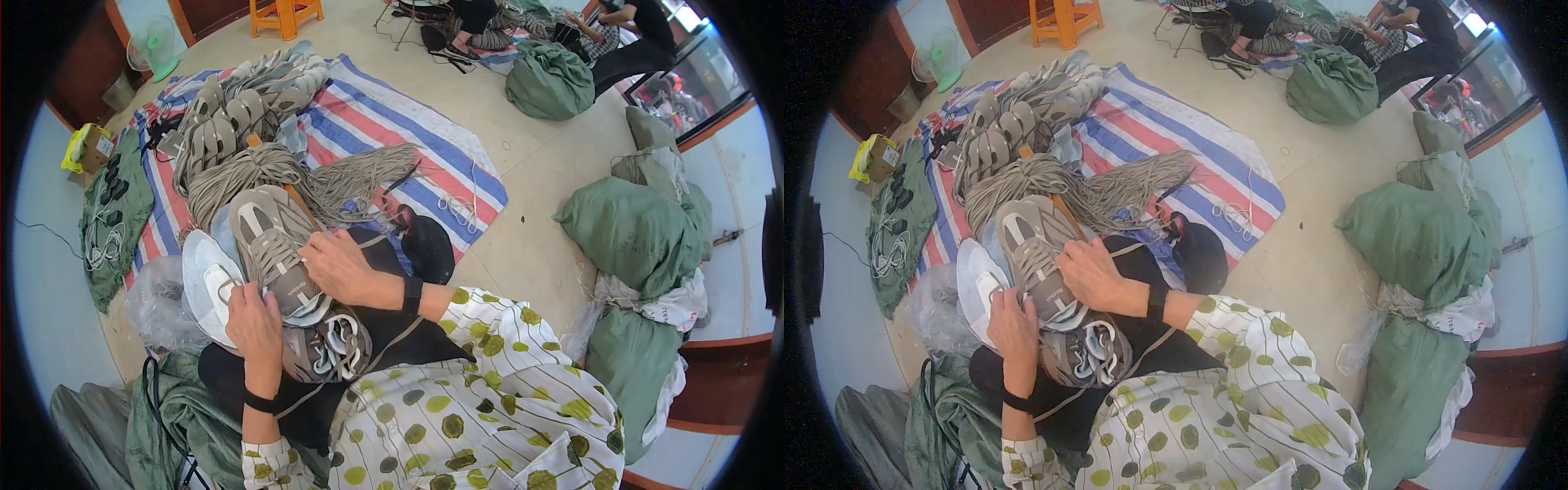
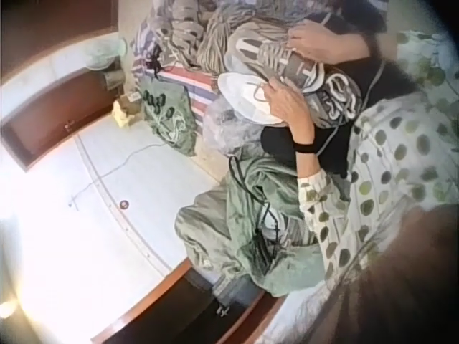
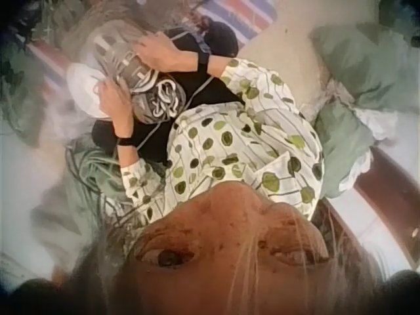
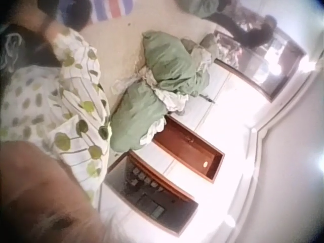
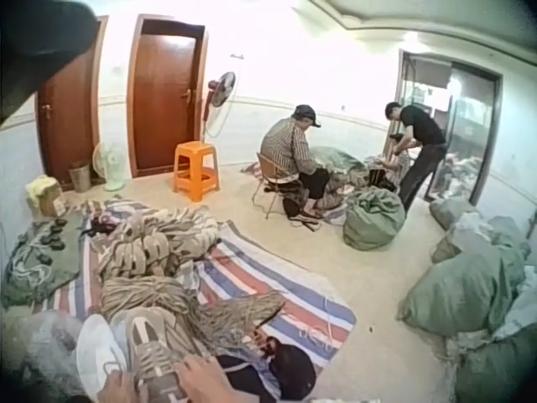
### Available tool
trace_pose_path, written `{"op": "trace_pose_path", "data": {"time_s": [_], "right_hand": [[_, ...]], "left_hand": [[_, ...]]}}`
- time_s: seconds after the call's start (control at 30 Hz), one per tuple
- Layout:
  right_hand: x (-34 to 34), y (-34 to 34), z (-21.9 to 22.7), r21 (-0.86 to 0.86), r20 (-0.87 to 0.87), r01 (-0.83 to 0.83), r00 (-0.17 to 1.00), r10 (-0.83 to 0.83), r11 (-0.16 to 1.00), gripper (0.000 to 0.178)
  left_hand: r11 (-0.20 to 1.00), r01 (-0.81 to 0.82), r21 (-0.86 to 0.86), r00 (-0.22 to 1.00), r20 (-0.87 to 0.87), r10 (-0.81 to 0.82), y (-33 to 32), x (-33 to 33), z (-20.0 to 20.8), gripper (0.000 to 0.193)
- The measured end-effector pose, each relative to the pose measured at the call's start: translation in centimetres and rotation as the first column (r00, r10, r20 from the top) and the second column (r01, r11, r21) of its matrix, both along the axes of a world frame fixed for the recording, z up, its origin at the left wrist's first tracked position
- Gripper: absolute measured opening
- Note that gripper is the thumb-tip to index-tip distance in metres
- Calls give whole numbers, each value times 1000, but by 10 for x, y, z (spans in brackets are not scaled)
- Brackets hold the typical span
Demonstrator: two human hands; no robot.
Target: Lacing and assembling components of a beige sneaker.
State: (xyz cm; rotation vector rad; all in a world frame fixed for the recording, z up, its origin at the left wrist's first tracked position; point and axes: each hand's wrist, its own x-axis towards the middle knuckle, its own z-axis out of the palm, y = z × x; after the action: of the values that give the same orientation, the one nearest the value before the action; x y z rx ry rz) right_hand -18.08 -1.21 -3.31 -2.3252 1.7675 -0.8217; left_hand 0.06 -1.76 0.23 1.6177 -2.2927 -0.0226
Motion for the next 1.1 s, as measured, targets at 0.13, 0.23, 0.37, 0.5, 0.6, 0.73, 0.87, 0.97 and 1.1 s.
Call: {"op": "trace_pose_path", "data": {"time_s": [0.13,0.23,0.37,0.5,0.6,0.73,0.87,0.97,1.1], "right_hand": [[-3,-10,2,-59,6,-74,997,75,996,7],[-25,-14,8,-34,-24,-181,983,181,983,15],[-26,-8,27,-5,-399,-305,874,278,952,30],[-6,-12,45,159,-583,-328,731,356,931,31],[4,-17,39,155,-652,-318,678,338,935,28],[10,-26,44,124,-714,-298,635,294,946,15],[-3,-46,30,-107,-691,-504,658,300,857,14],[-18,-51,33,-142,-510,-666,683,523,732,10],[-14,30,45,47,-244,-835,523,817,549,14]], "left_hand": [[997,-30,-72,993,-112,21,-5,4,-25,15],[995,77,-71,986,-145,-86,-15,-8,-28,19],[951,299,-75,954,60,-295,-4,-9,-8,31],[947,281,-156,892,406,-198,-3,-16,-12,21],[961,237,-145,820,560,-117,-9,-24,-16,13],[942,287,-172,803,580,-139,-23,-28,-14,12],[901,318,-295,779,623,-71,-30,-31,-18,12],[876,389,-287,745,657,-116,-30,-29,-16,12],[800,561,-213,758,521,-392,-7,-7,3,13]]}}
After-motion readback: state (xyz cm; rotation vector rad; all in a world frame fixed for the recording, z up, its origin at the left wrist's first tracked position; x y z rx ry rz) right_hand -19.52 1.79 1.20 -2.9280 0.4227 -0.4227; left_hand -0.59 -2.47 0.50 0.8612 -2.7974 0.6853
